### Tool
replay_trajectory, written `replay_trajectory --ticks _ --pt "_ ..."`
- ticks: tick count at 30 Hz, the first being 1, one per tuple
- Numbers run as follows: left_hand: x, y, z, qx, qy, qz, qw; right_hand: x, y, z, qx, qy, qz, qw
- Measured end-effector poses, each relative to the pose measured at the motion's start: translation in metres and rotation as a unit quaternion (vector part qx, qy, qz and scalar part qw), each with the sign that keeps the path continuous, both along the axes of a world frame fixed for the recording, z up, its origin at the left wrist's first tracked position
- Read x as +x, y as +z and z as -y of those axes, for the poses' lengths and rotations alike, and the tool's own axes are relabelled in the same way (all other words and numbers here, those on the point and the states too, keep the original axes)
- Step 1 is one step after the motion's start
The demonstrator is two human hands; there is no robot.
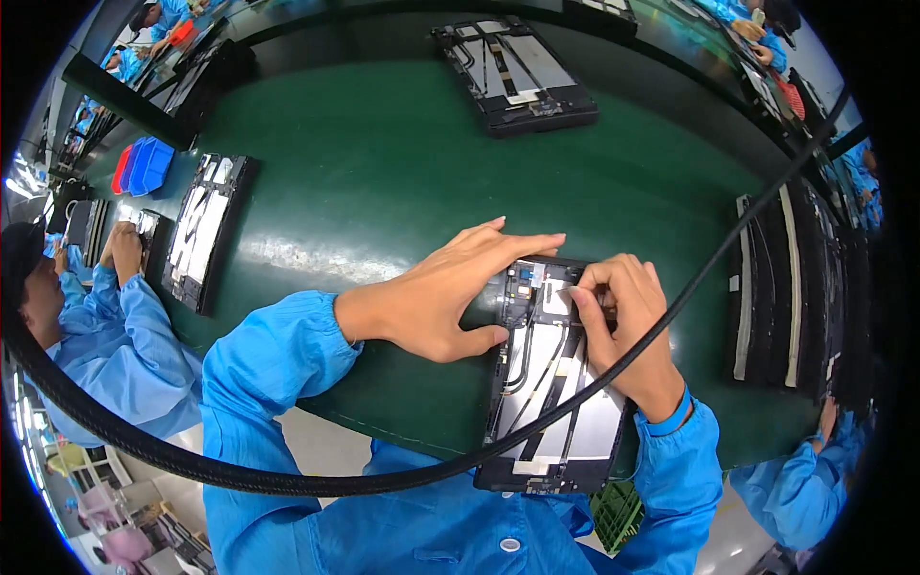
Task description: The person assembles a tablet device by hand, connecting ribbon cables, a battery, and internal components.
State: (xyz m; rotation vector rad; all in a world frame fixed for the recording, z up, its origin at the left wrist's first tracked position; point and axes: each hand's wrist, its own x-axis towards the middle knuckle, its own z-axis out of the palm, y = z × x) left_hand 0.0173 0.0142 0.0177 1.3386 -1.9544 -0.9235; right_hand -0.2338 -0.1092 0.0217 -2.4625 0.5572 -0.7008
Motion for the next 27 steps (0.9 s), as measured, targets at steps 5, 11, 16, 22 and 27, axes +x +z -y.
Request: replay_trajectory --ticks 5,11,16,22,27 --pt "-0.001 -0.001 0.000 0.008 -0.002 -0.009 1.000 0.003 0.001 -0.004 -0.013 -0.026 -0.015 0.999" --pt "0.002 -0.001 0.001 0.015 -0.014 -0.016 1.000 0.003 -0.001 -0.004 -0.023 -0.051 -0.023 0.998" --pt "-0.004 0.006 0.001 0.030 -0.004 -0.012 0.999 0.002 -0.003 -0.003 -0.015 -0.051 -0.020 0.998" --pt "-0.007 0.006 0.000 0.025 0.000 -0.009 1.000 0.001 -0.005 0.001 0.002 -0.032 -0.010 0.999" --pt "-0.011 0.003 -0.003 -0.020 0.012 0.042 0.999 -0.004 0.008 0.009 0.038 0.006 -0.042 0.998"
